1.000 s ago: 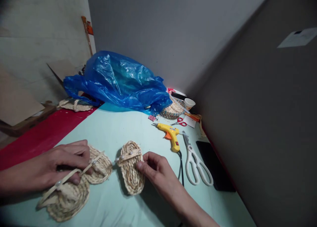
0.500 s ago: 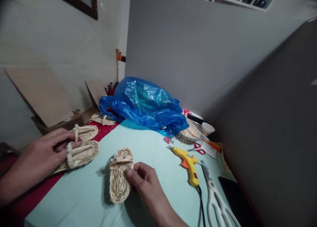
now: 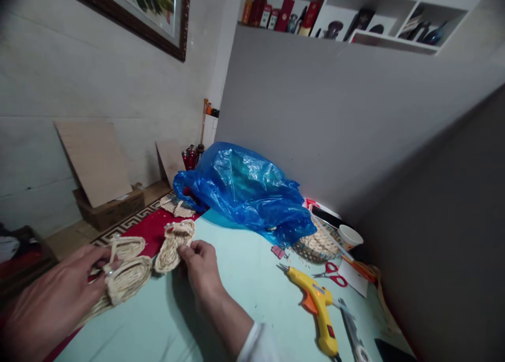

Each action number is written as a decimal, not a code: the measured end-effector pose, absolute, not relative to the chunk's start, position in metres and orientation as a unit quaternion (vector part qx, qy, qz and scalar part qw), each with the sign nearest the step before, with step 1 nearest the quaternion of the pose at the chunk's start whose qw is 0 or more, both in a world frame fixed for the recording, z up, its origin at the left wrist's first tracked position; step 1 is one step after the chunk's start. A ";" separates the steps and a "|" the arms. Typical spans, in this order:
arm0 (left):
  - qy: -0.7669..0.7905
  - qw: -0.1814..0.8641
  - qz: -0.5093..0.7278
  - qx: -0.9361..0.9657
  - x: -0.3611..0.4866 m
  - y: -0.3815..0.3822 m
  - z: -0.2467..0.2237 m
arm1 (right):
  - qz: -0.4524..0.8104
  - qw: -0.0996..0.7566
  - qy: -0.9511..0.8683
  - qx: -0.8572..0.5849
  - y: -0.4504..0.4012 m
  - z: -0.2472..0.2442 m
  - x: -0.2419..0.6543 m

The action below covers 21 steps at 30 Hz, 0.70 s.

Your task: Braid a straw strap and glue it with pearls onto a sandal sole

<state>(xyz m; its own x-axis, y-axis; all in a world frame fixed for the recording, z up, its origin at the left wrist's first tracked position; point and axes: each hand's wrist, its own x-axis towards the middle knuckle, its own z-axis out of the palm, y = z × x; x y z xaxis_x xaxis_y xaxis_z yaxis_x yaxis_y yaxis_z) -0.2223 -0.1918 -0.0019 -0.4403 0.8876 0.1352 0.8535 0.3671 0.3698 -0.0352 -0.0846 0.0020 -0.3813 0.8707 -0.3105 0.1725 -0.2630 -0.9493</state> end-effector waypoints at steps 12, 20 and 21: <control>0.865 0.004 0.187 0.466 -0.220 -0.198 -0.010 | 0.606 0.235 -0.570 -0.503 -0.048 -0.007 -0.101; 0.863 -0.035 0.186 0.468 -0.225 -0.196 -0.021 | 0.569 0.223 -0.611 -0.503 -0.039 -0.018 -0.131; 0.861 -0.037 0.186 0.471 -0.225 -0.195 -0.022 | 0.560 0.229 -0.618 -0.502 -0.038 -0.019 -0.134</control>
